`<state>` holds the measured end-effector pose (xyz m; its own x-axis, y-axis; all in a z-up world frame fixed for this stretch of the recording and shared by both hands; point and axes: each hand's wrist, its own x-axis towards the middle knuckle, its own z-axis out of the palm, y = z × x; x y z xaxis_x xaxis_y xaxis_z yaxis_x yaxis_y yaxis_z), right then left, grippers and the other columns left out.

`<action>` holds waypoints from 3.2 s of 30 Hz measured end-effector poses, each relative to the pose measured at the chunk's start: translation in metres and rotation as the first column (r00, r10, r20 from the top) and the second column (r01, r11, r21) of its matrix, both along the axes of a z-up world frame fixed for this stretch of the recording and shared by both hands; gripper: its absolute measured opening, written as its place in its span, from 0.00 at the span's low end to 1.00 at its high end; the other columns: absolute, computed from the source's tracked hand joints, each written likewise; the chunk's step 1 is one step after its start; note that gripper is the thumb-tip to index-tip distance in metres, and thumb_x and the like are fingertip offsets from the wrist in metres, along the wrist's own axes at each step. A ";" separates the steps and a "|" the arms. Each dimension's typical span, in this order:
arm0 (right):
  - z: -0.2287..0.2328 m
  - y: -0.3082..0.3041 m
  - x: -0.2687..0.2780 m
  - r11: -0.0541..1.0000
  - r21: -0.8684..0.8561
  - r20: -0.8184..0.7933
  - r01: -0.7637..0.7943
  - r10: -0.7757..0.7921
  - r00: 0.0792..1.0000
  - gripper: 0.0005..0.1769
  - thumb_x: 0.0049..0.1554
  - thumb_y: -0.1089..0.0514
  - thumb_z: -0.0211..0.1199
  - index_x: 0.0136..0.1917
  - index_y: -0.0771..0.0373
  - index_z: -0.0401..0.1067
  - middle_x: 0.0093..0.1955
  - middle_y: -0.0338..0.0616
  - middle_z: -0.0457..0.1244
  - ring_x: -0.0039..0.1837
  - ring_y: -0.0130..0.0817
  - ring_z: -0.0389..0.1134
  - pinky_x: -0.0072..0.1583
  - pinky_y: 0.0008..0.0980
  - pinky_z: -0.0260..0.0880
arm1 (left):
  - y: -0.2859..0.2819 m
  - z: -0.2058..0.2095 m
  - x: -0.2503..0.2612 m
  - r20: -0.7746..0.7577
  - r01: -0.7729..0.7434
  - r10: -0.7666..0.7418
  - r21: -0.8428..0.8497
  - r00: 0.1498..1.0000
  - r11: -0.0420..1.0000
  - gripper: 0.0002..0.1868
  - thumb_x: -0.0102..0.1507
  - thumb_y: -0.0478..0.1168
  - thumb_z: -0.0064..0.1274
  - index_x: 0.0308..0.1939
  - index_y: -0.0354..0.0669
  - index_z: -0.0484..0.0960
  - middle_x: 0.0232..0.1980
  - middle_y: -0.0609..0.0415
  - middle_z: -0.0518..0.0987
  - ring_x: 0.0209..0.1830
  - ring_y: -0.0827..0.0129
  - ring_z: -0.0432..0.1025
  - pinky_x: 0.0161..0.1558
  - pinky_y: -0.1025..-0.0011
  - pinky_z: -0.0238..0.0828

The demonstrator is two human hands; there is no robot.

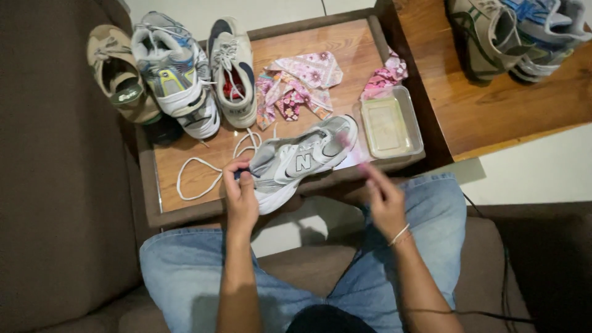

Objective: The person scrubs a white sneaker with a pink toothbrush, repeatedly dipping it into a container of liquid. They then wipe the sneaker with a patterned cloth to remove excess moisture and residue.

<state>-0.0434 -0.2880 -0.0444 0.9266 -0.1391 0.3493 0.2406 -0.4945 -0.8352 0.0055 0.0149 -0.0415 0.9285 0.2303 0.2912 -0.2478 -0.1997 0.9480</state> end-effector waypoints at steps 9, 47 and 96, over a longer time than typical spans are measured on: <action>0.003 0.030 0.005 0.986 -0.109 -0.008 -0.124 0.124 0.992 0.22 0.62 0.67 0.59 0.68 0.58 0.74 0.60 0.47 0.71 0.61 0.42 0.72 0.60 0.39 0.74 | 0.007 -0.015 0.003 -0.065 0.037 -0.045 -0.113 0.997 0.993 0.13 0.76 0.44 0.32 0.50 0.40 0.68 0.58 0.40 0.76 0.61 0.56 0.69 0.65 0.55 0.60; 0.009 0.032 0.000 0.986 -0.048 0.024 -0.158 0.159 0.987 0.22 0.58 0.69 0.62 0.65 0.59 0.77 0.55 0.50 0.72 0.57 0.45 0.74 0.57 0.41 0.74 | 0.020 -0.027 0.000 -0.117 -0.005 -0.011 -0.134 0.993 0.991 0.28 0.68 0.59 0.45 0.62 0.43 0.73 0.58 0.44 0.76 0.59 0.60 0.68 0.65 0.59 0.62; -0.011 0.006 0.015 0.999 -0.047 0.082 0.019 -0.015 0.997 0.21 0.60 0.72 0.59 0.65 0.63 0.76 0.58 0.56 0.70 0.60 0.49 0.72 0.58 0.45 0.72 | 0.020 -0.053 -0.002 -0.144 -0.023 -0.010 -0.225 0.990 0.974 0.28 0.69 0.51 0.49 0.69 0.44 0.63 0.66 0.43 0.69 0.67 0.59 0.65 0.70 0.57 0.58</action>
<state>-0.0287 -0.2816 -0.0549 0.8923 -0.1361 0.4304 0.2982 -0.5379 -0.7885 0.0040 0.0349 -0.0947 0.9551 0.2806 0.0954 -0.1057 0.0218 0.9942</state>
